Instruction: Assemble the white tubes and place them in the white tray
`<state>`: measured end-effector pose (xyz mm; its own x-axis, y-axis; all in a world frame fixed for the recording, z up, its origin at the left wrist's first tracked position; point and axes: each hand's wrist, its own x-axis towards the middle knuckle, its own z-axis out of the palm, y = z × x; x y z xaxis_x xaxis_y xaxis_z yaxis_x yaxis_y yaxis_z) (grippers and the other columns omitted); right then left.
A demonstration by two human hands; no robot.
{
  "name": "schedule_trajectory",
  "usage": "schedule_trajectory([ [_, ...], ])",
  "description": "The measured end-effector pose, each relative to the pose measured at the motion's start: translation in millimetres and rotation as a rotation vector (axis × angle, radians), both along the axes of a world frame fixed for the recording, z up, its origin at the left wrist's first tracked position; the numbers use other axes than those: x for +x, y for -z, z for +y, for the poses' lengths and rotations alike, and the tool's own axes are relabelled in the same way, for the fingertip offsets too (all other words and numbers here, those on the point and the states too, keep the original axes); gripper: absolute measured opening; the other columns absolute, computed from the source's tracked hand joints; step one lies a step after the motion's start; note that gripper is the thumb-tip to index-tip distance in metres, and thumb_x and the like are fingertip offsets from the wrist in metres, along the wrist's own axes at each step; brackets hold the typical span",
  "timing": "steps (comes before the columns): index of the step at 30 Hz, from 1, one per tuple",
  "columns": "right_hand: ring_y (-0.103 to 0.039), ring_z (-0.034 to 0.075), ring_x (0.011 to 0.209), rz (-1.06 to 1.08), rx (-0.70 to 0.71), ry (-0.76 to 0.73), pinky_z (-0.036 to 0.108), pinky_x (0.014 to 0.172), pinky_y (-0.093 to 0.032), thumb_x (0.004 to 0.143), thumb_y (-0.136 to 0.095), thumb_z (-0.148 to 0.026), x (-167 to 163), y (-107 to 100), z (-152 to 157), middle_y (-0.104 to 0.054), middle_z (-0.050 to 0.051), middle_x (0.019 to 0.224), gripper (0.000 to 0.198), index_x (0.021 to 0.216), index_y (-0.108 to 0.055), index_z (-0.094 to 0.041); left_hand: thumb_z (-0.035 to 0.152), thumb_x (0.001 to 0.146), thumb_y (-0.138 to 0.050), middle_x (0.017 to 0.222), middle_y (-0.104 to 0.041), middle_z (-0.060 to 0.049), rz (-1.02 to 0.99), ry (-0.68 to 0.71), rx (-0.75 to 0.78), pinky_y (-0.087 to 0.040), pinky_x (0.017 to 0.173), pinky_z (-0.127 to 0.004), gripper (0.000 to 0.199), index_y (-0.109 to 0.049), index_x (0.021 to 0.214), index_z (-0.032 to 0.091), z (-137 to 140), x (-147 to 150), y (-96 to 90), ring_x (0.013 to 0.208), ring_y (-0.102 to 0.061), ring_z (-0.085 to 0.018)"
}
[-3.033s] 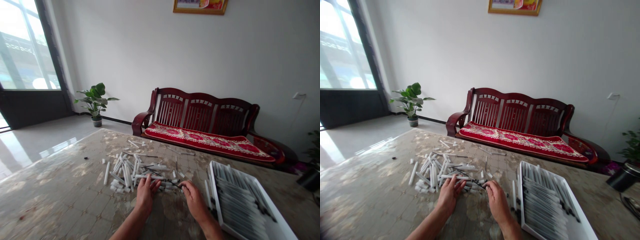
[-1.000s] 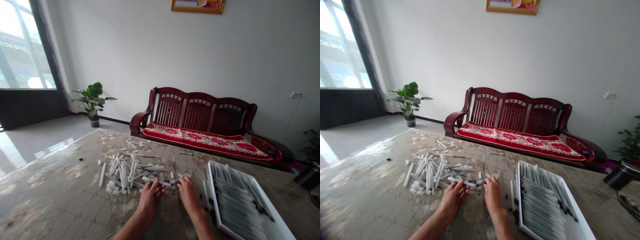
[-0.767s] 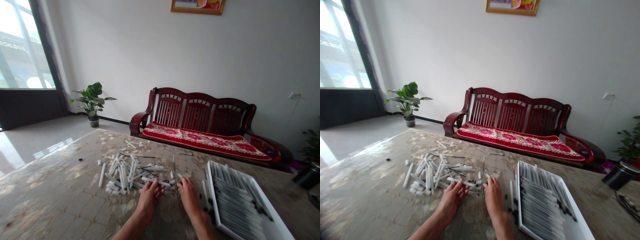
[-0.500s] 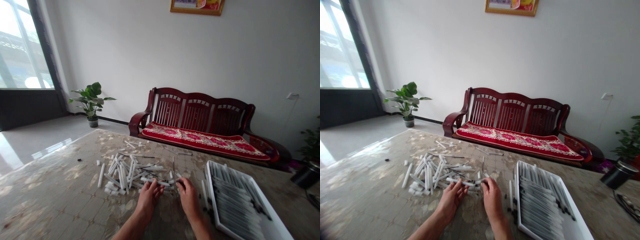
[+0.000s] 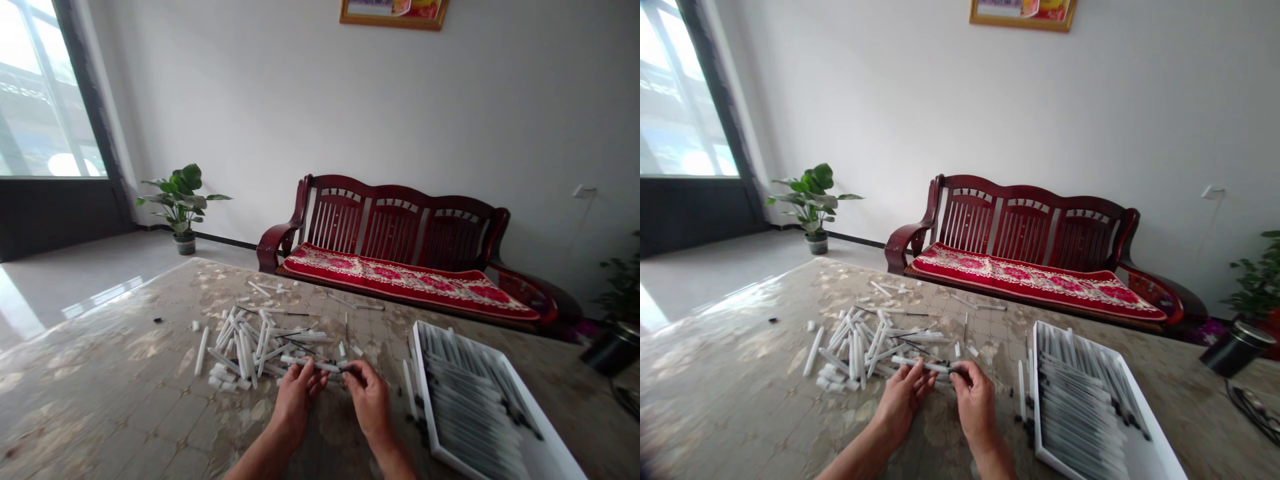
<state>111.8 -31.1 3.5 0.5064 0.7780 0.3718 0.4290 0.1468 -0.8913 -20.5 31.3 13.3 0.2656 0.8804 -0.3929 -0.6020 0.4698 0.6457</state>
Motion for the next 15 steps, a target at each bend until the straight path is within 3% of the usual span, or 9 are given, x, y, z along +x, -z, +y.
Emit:
schedule_trajectory([
  [15,-0.069,0.019,0.067,-0.114,0.041,0.035,0.024,0.065,-0.056,0.083,-0.064,-0.031,-0.2,2.1,-1.0,-0.074,0.003,0.075,0.012,0.082,-0.072,-0.021,0.008,0.085,-0.069,0.071,-0.071,-0.006,-0.010,-0.005,-0.001,-0.061,0.059,-0.023,0.014,-0.059,0.078,0.015,-0.7,0.1,2.4,0.063,-0.073,-0.016],
])
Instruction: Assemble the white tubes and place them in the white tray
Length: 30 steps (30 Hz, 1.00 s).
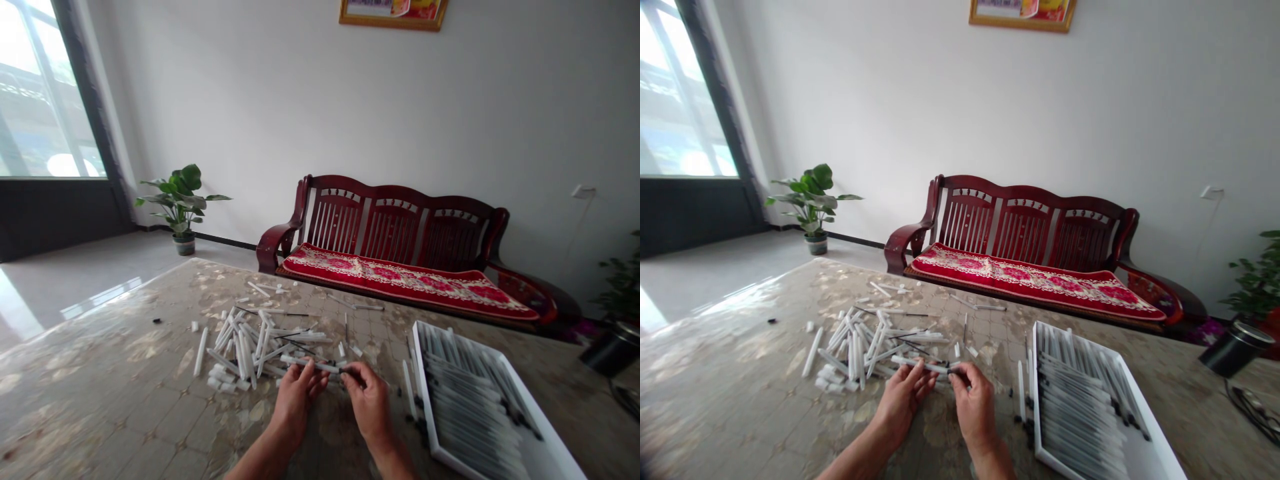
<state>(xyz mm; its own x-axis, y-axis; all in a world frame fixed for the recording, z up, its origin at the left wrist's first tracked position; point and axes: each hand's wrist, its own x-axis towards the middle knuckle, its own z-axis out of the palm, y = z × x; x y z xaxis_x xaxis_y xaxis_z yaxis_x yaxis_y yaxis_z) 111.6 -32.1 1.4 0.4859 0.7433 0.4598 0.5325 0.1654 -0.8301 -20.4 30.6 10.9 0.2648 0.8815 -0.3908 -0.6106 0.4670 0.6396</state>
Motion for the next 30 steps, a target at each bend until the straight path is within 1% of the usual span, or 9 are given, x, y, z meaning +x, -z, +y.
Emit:
schedule_trajectory([
  [5,-0.069,0.018,0.068,-0.089,-0.007,0.002,0.024,0.068,-0.055,0.083,-0.064,-0.029,1.6,-1.0,-0.9,-0.074,0.002,0.076,0.010,0.082,-0.072,-0.023,0.010,0.084,-0.070,0.073,-0.072,-0.006,-0.006,0.016,0.020,-0.062,0.062,-0.024,0.014,-0.059,0.079,0.015,0.8,0.3,3.9,0.065,-0.074,-0.016],
  [9,-0.069,0.019,0.071,-0.125,-0.003,-0.009,0.025,0.071,-0.054,0.083,-0.063,-0.028,2.9,-0.6,-0.7,-0.074,0.002,0.076,0.010,0.082,-0.072,-0.024,0.008,0.087,-0.066,0.072,-0.071,-0.006,0.017,0.016,0.034,-0.061,0.061,-0.023,0.014,-0.058,0.077,0.014,0.8,0.8,3.8,0.064,-0.073,-0.014],
  [12,-0.069,0.018,0.070,-0.064,-0.020,-0.026,0.024,0.068,-0.054,0.084,-0.062,-0.030,1.3,0.6,0.2,-0.074,0.003,0.076,0.011,0.083,-0.071,-0.023,0.009,0.087,-0.066,0.070,-0.070,-0.005,0.030,0.011,0.050,-0.061,0.062,-0.022,0.016,-0.058,0.074,0.014,0.0,0.6,3.7,0.063,-0.072,-0.014],
  [16,-0.067,0.018,0.064,0.041,-0.064,-0.036,0.023,0.059,-0.053,0.086,-0.060,-0.040,-2.0,1.4,1.2,-0.071,0.002,0.069,0.021,0.081,-0.069,-0.022,0.015,0.080,-0.077,0.070,-0.070,-0.004,0.019,0.011,0.071,-0.062,0.063,-0.023,0.019,-0.059,0.073,0.014,-1.1,-0.6,5.4,0.064,-0.072,-0.015],
  [19,-0.066,0.018,0.063,0.052,-0.097,-0.037,0.023,0.057,-0.052,0.088,-0.058,-0.047,-2.7,0.8,1.0,-0.070,0.001,0.067,0.027,0.080,-0.067,-0.022,0.017,0.076,-0.081,0.070,-0.070,-0.004,0.018,0.018,0.085,-0.062,0.063,-0.023,0.021,-0.060,0.074,0.014,-1.8,-0.9,7.8,0.066,-0.072,-0.016],
  [21,-0.066,0.018,0.062,0.041,-0.106,-0.041,0.023,0.057,-0.052,0.089,-0.054,-0.047,-2.6,0.4,0.3,-0.070,0.001,0.068,0.028,0.081,-0.066,-0.023,0.018,0.074,-0.082,0.071,-0.071,-0.004,0.014,0.022,0.100,-0.062,0.064,-0.023,0.021,-0.061,0.075,0.014,-2.2,-0.6,9.3,0.067,-0.073,-0.016],
  [24,-0.066,0.017,0.060,-0.007,-0.094,-0.034,0.023,0.055,-0.051,0.092,-0.051,-0.043,-3.1,0.5,-1.6,-0.069,0.000,0.067,0.024,0.084,-0.064,-0.024,0.018,0.073,-0.083,0.071,-0.070,-0.003,0.004,0.020,0.118,-0.062,0.064,-0.023,0.022,-0.062,0.077,0.015,-3.3,0.2,10.8,0.068,-0.072,-0.016],
  [27,-0.064,0.017,0.055,-0.102,-0.086,-0.003,0.024,0.051,-0.047,0.095,-0.047,-0.040,-4.4,1.9,-3.5,-0.066,-0.001,0.064,0.021,0.085,-0.059,-0.025,0.018,0.074,-0.082,0.070,-0.070,-0.003,0.007,0.022,0.130,-0.062,0.065,-0.024,0.020,-0.062,0.077,0.014,-5.2,1.0,11.0,0.067,-0.072,-0.015],
  [30,-0.065,0.018,0.059,-0.234,-0.083,0.053,0.025,0.053,-0.046,0.097,-0.042,-0.037,-4.1,4.0,-3.9,-0.067,0.000,0.068,0.020,0.088,-0.056,-0.026,0.018,0.074,-0.083,0.071,-0.070,-0.003,0.002,0.036,0.137,-0.062,0.064,-0.024,0.020,-0.063,0.076,0.014,-7.6,1.9,10.1,0.067,-0.071,-0.015],
])
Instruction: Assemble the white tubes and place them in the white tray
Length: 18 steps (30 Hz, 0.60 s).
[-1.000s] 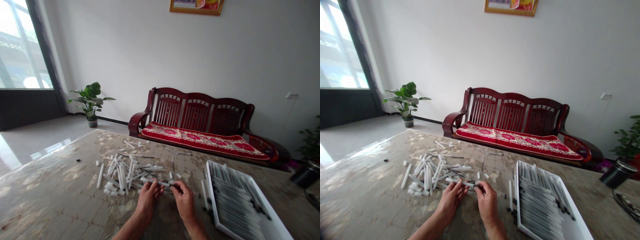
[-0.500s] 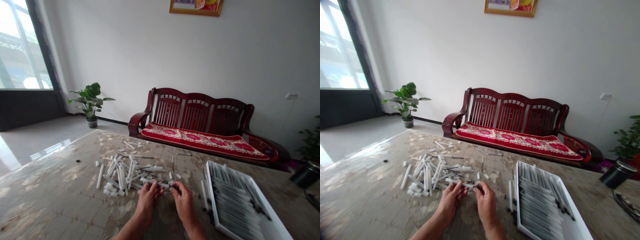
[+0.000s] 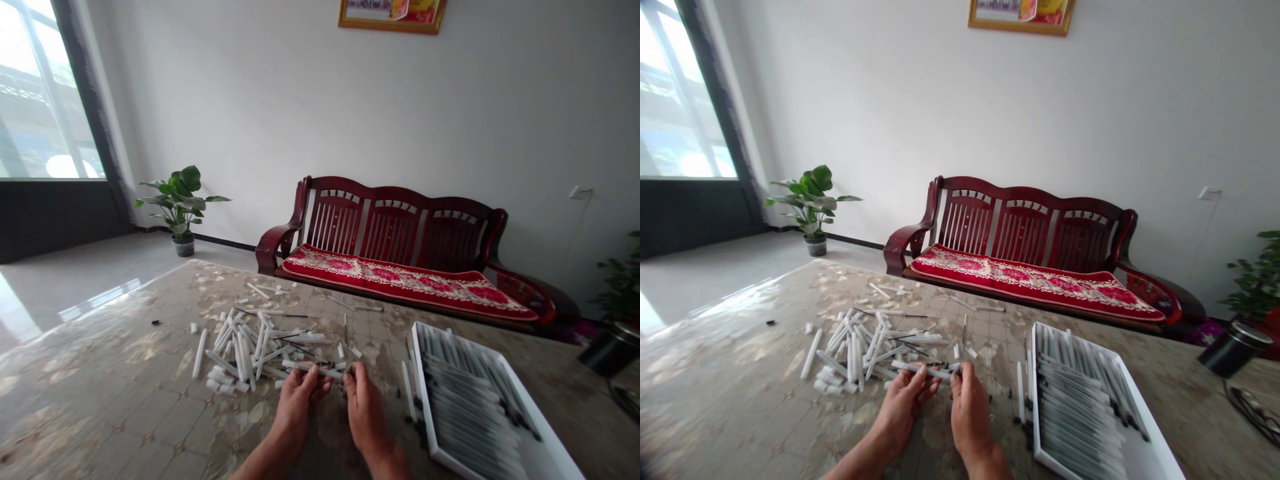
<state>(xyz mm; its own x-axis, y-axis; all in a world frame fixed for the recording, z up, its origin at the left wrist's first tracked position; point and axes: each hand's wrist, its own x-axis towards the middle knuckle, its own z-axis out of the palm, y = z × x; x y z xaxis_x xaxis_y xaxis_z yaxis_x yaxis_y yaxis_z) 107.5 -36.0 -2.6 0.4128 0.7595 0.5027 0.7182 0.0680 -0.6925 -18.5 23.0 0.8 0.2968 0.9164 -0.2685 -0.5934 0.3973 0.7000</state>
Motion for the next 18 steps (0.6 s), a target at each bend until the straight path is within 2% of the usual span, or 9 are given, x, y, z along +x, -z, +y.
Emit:
schedule_trajectory([
  [7,-0.067,0.018,0.069,-0.211,0.022,0.052,0.026,0.062,-0.046,0.102,-0.035,-0.039,4.8,-0.5,1.6,-0.068,0.002,0.076,0.027,0.089,-0.055,-0.026,0.019,0.072,-0.084,0.071,-0.071,-0.003,-0.001,-0.010,-0.031,-0.061,0.064,-0.024,0.022,-0.063,0.078,0.015,-0.6,2.8,0.4,0.067,-0.072,-0.016],
  [11,-0.065,0.017,0.065,-0.290,0.012,0.063,0.025,0.060,-0.043,0.103,-0.030,-0.043,5.0,-3.9,2.0,-0.066,0.002,0.070,0.041,0.077,-0.055,-0.024,0.031,0.061,-0.091,0.070,-0.071,-0.003,-0.007,0.005,-0.009,-0.060,0.064,-0.024,0.036,-0.063,0.076,0.015,-0.6,2.6,3.0,0.067,-0.071,-0.016],
  [14,-0.062,0.016,0.054,-0.235,-0.050,0.079,0.025,0.052,-0.037,0.102,-0.028,-0.046,5.3,-1.3,2.9,-0.064,0.001,0.060,0.048,0.072,-0.057,-0.024,0.041,0.054,-0.093,0.072,-0.072,-0.002,-0.006,0.030,0.020,-0.060,0.065,-0.024,0.046,-0.063,0.077,0.016,-2.3,1.9,2.6,0.067,-0.071,-0.016],
  [18,-0.057,0.015,0.044,0.002,-0.141,0.039,0.025,0.046,-0.033,0.101,-0.026,-0.050,6.0,3.8,2.6,-0.058,0.000,0.049,0.054,0.064,-0.055,-0.025,0.046,0.053,-0.091,0.070,-0.072,-0.001,0.030,0.053,0.090,-0.060,0.064,-0.027,0.049,-0.061,0.079,0.017,-2.5,1.7,-0.4,0.062,-0.070,-0.015],
])
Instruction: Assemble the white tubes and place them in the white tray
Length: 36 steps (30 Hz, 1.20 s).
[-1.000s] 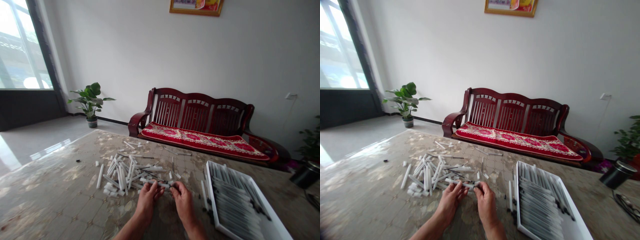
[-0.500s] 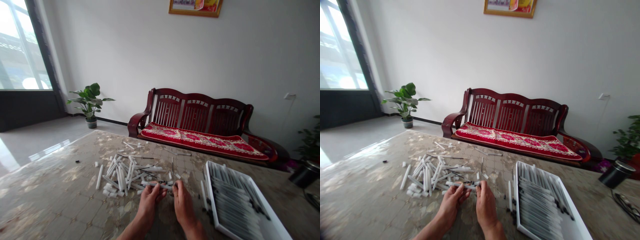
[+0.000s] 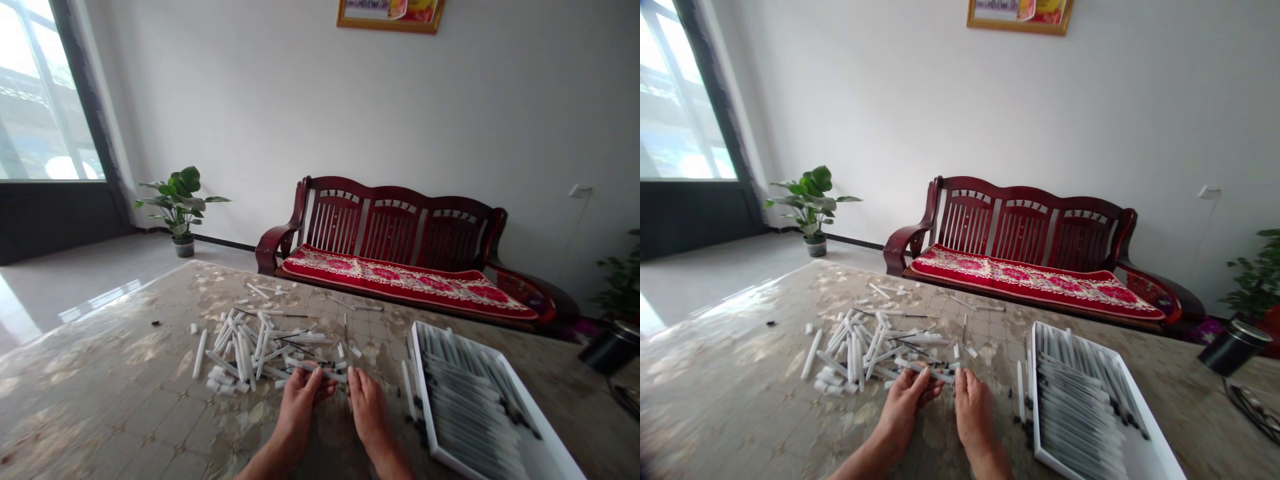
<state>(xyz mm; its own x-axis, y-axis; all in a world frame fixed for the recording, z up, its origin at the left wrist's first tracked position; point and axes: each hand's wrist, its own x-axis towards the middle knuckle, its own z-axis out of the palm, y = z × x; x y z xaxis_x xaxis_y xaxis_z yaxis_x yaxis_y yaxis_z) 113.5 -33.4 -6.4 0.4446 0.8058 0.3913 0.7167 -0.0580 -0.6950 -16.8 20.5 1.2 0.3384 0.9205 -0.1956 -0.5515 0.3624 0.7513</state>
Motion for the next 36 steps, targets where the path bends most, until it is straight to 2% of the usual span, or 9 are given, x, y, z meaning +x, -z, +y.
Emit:
schedule_trajectory([
  [8,-0.057,0.016,0.057,0.050,-0.048,-0.119,0.024,0.054,-0.035,0.096,-0.036,-0.055,-3.6,-15.9,-9.8,-0.061,0.000,0.060,0.046,0.069,-0.055,-0.023,0.049,0.050,-0.092,0.069,-0.072,-0.001,0.030,-0.014,-0.022,-0.059,0.064,-0.027,0.051,-0.061,0.076,0.017,3.2,-2.2,-2.4,0.065,-0.071,-0.016],
  [14,-0.047,0.015,0.038,0.500,-0.107,-0.167,0.025,0.043,-0.035,0.092,-0.027,-0.071,-8.1,-10.2,-5.9,-0.045,-0.004,0.042,0.059,0.059,-0.045,-0.026,0.045,0.055,-0.091,0.071,-0.074,-0.002,0.005,0.055,0.023,-0.058,0.064,-0.026,0.049,-0.059,0.082,0.018,3.1,-3.6,-2.4,0.062,-0.070,-0.015],
  [16,-0.049,0.016,0.040,0.469,-0.113,-0.174,0.026,0.044,-0.036,0.092,-0.028,-0.071,-7.1,-10.1,-5.9,-0.047,-0.002,0.044,0.059,0.060,-0.048,-0.025,0.047,0.055,-0.090,0.070,-0.074,-0.002,0.007,0.038,0.017,-0.058,0.064,-0.026,0.050,-0.059,0.081,0.018,3.6,-2.8,-2.1,0.063,-0.070,-0.015],
  [20,-0.057,0.017,0.056,0.133,-0.055,-0.085,0.025,0.054,-0.036,0.095,-0.034,-0.062,-3.9,-13.2,-8.5,-0.060,0.001,0.059,0.051,0.070,-0.056,-0.024,0.048,0.055,-0.090,0.069,-0.073,-0.002,0.024,0.016,0.017,-0.058,0.063,-0.027,0.049,-0.059,0.079,0.018,3.8,-1.6,-1.1,0.062,-0.070,-0.016],
  [23,-0.056,0.016,0.056,0.042,-0.030,-0.047,0.025,0.055,-0.035,0.096,-0.033,-0.059,-3.0,-12.5,-9.1,-0.061,0.001,0.060,0.050,0.069,-0.055,-0.023,0.049,0.056,-0.089,0.070,-0.074,-0.003,0.042,0.033,0.047,-0.058,0.064,-0.028,0.049,-0.059,0.079,0.018,3.8,-1.9,-0.6,0.063,-0.071,-0.017],
  [26,-0.054,0.016,0.049,0.111,-0.052,-0.048,0.026,0.051,-0.033,0.094,-0.031,-0.063,-3.6,-8.6,-8.2,-0.056,0.000,0.051,0.054,0.063,-0.053,-0.024,0.051,0.056,-0.088,0.068,-0.074,-0.003,0.076,0.044,0.089,-0.057,0.061,-0.027,0.050,-0.059,0.079,0.018,4.0,-3.4,-1.3,0.064,-0.072,-0.019],
  [30,-0.054,0.016,0.045,0.343,-0.065,-0.111,0.026,0.048,-0.037,0.094,-0.030,-0.066,-6.1,-4.8,-7.7,-0.052,-0.001,0.047,0.056,0.058,-0.047,-0.026,0.052,0.057,-0.087,0.066,-0.073,-0.002,0.097,0.050,0.150,-0.057,0.059,-0.027,0.050,-0.058,0.081,0.019,3.4,-5.0,-3.7,0.062,-0.071,-0.019],
  [33,-0.047,0.015,0.036,0.486,-0.106,-0.142,0.026,0.040,-0.034,0.094,-0.028,-0.067,-7.7,-4.9,-7.9,-0.044,-0.003,0.041,0.058,0.056,-0.044,-0.027,0.052,0.058,-0.086,0.067,-0.072,-0.001,0.103,0.051,0.166,-0.057,0.060,-0.028,0.048,-0.059,0.082,0.019,3.4,-4.5,-4.7,0.062,-0.071,-0.018],
  [36,-0.053,0.016,0.044,0.387,-0.062,-0.136,0.026,0.045,-0.038,0.095,-0.031,-0.066,-7.5,-7.7,-8.7,-0.052,0.000,0.046,0.059,0.057,-0.050,-0.025,0.053,0.058,-0.086,0.068,-0.072,-0.001,0.111,0.038,0.149,-0.057,0.060,-0.027,0.049,-0.059,0.081,0.019,5.5,-3.2,-3.9,0.063,-0.071,-0.018],
])
